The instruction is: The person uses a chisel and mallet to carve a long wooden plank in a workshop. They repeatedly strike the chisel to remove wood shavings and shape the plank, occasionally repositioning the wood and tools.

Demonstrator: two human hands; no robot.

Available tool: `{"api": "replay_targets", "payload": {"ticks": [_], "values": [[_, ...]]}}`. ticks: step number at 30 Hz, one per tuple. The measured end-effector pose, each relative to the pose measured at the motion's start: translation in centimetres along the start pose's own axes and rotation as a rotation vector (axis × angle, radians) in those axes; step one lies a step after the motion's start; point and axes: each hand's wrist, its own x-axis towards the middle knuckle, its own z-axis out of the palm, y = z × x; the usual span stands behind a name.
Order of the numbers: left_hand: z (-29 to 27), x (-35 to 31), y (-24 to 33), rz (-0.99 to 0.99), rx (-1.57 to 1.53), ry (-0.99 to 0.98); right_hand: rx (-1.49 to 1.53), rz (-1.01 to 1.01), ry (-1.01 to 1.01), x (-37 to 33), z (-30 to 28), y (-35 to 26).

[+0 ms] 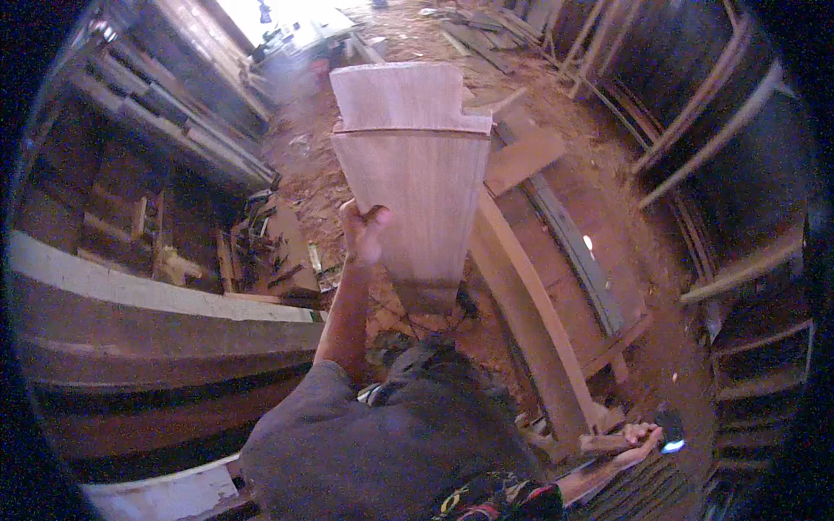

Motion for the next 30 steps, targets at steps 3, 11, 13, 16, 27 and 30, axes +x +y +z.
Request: {"api": "replay_targets", "payload": {"ticks": [3, 11, 13, 16, 27, 30], "values": [[-2.4, 1.9, 1.1, 0.029, -0.008, 0.055, -0.008, 0.230, -0.265, 4.7, 0.6, 7.0], [-10.1, 2.2, 4.6, -0.037, 0.293, 0.125, 0.062, 0.352, -0.744, -0.4, 22.8, 13.1], [-10.0, 1.9, 3.9, -0.024, 0.474, 0.094, -0.057, 0.281, -0.839, -1.2, 27.3, 11.6], [-8.7, 0.4, 4.5, -0.014, 0.566, 0.018, -0.179, 0.156, -1.004, -3.6, 34.5, 9.4], [-8.9, 11.9, -3.5, -0.019, 0.649, -0.271, -0.298, -0.158, -1.473, -7.9, 66.4, 12.1], [-9.6, 17.0, -8.0, -0.021, 0.532, -0.302, -0.434, -0.116, -1.545, -7.5, 73.0, 15.8]]}}
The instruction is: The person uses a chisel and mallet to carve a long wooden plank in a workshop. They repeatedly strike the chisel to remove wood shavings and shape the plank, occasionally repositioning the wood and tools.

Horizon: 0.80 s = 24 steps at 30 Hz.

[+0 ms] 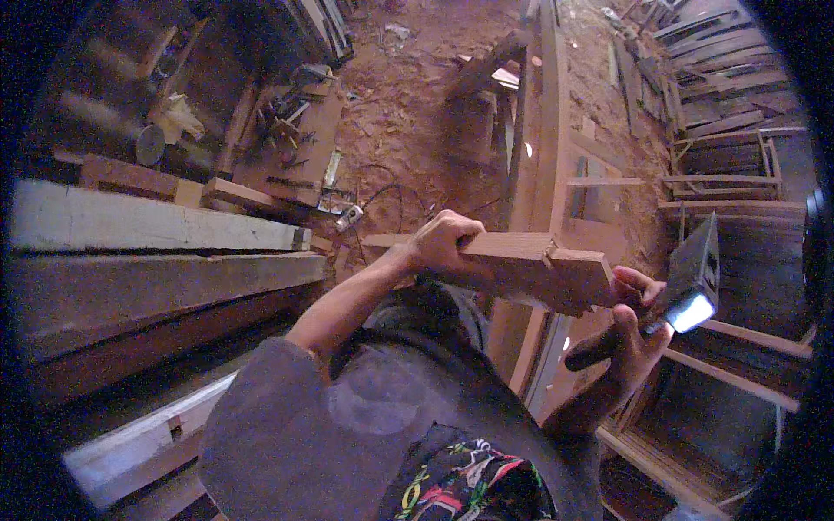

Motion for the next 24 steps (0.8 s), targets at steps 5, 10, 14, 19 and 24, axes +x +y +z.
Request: {"api": "replay_targets", "payload": {"ticks": [5, 10, 14, 19, 24], "values": [[-3.1, 8.9, -5.1, -0.132, -0.142, -0.008, -0.192, 0.175, -0.105, 11.7, 1.5, 2.5], [-3.7, 13.1, -9.3, -0.216, -0.206, -0.089, -0.323, 0.117, -0.182, 17.7, 3.6, 2.3], [-6.9, 16.8, -15.6, -0.235, -0.213, -0.067, -0.279, 0.175, -0.260, 23.7, 7.9, 2.5], [-10.2, 17.6, -20.9, -0.188, -0.059, 0.272, -0.590, -0.002, -0.302, 31.7, 13.0, 6.1], [-16.8, 11.3, -23.9, -0.771, -0.069, 0.478, -0.511, -0.146, -0.270, 39.2, 15.1, 13.7]]}}
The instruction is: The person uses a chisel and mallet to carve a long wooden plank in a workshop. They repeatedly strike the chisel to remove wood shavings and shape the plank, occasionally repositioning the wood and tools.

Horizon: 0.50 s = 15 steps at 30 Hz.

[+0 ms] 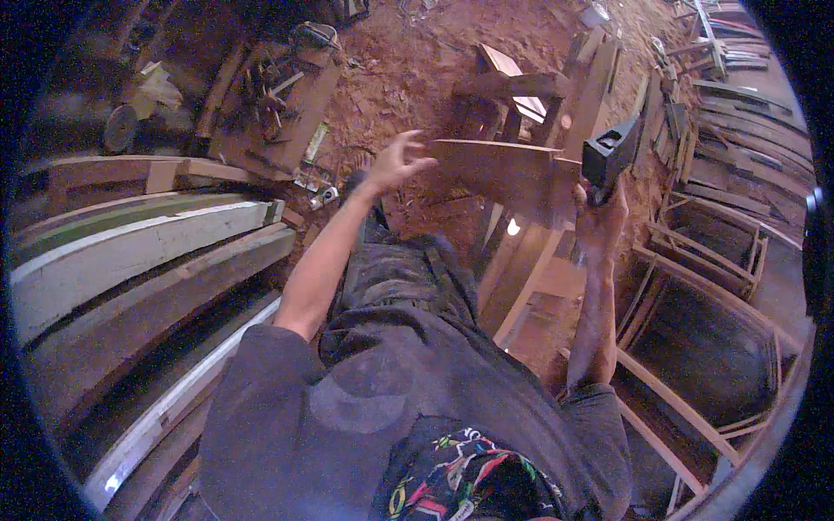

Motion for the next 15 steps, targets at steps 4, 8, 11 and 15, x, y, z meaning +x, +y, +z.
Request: {"api": "replay_targets", "payload": {"ticks": [4, 8, 11, 15], "values": [[-6.0, -1.1, -19.0, -0.328, -0.057, 0.308, -0.023, 0.050, 0.035, 4.9, 2.5, 3.7], [-11.1, -6.2, -34.5, -0.641, -0.607, 0.492, 0.285, 0.148, 0.266, 8.5, 5.8, 8.0], [-14.2, -9.4, -39.5, -0.907, -0.328, 0.512, 0.018, 0.265, 0.256, 10.5, 5.1, 11.0], [-16.1, -8.8, -39.0, -1.006, -0.224, 0.456, -0.159, 0.184, 0.255, 15.9, 5.8, 11.3]]}}
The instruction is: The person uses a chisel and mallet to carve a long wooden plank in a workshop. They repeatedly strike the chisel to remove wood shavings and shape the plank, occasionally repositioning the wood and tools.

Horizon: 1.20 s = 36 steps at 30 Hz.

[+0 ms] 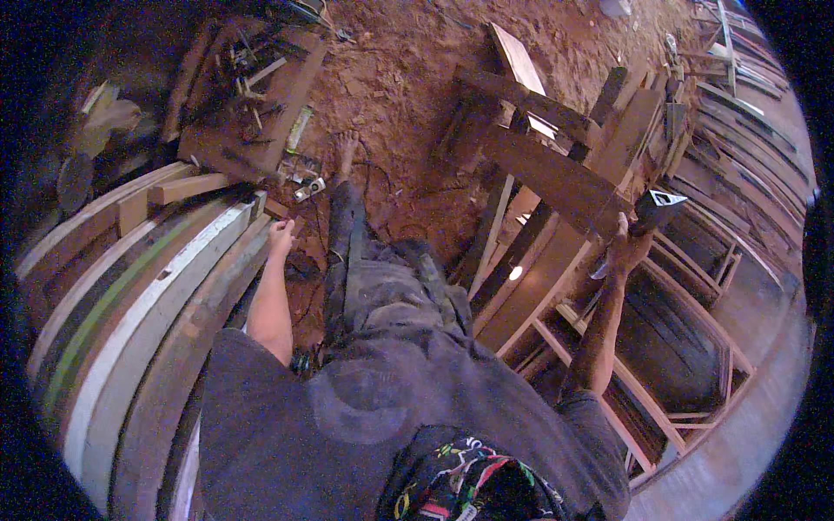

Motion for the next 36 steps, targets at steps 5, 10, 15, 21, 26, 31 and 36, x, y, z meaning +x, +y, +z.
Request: {"api": "replay_targets", "payload": {"ticks": [5, 10, 15, 21, 26, 31, 36], "values": [[-0.7, 3.9, 2.4, 0.080, 0.096, -0.024, -0.071, 0.097, 0.001, 3.0, 0.6, 3.8], [0.2, 7.0, 6.0, 0.120, 0.249, 0.017, -1.054, -0.386, -0.211, 7.6, 2.0, 5.5], [1.7, 11.3, 8.6, 0.130, 0.387, 0.097, -0.973, -0.107, -0.391, 9.5, 0.5, 8.7], [0.6, 19.8, 3.6, -0.110, 0.581, 0.157, -0.767, 0.085, -0.282, 8.9, 6.1, 5.3], [1.9, 29.6, -1.2, -0.123, 0.540, 0.325, -0.898, 0.092, -0.351, 8.3, 3.3, 7.4], [3.8, 33.7, -1.3, -0.196, 0.368, 0.372, -0.950, 0.008, -0.395, 9.5, 3.3, 6.7], [3.5, 34.6, -0.9, -0.226, 0.201, 0.448, -0.957, -0.022, -0.432, 9.3, 3.0, 6.8]]}}
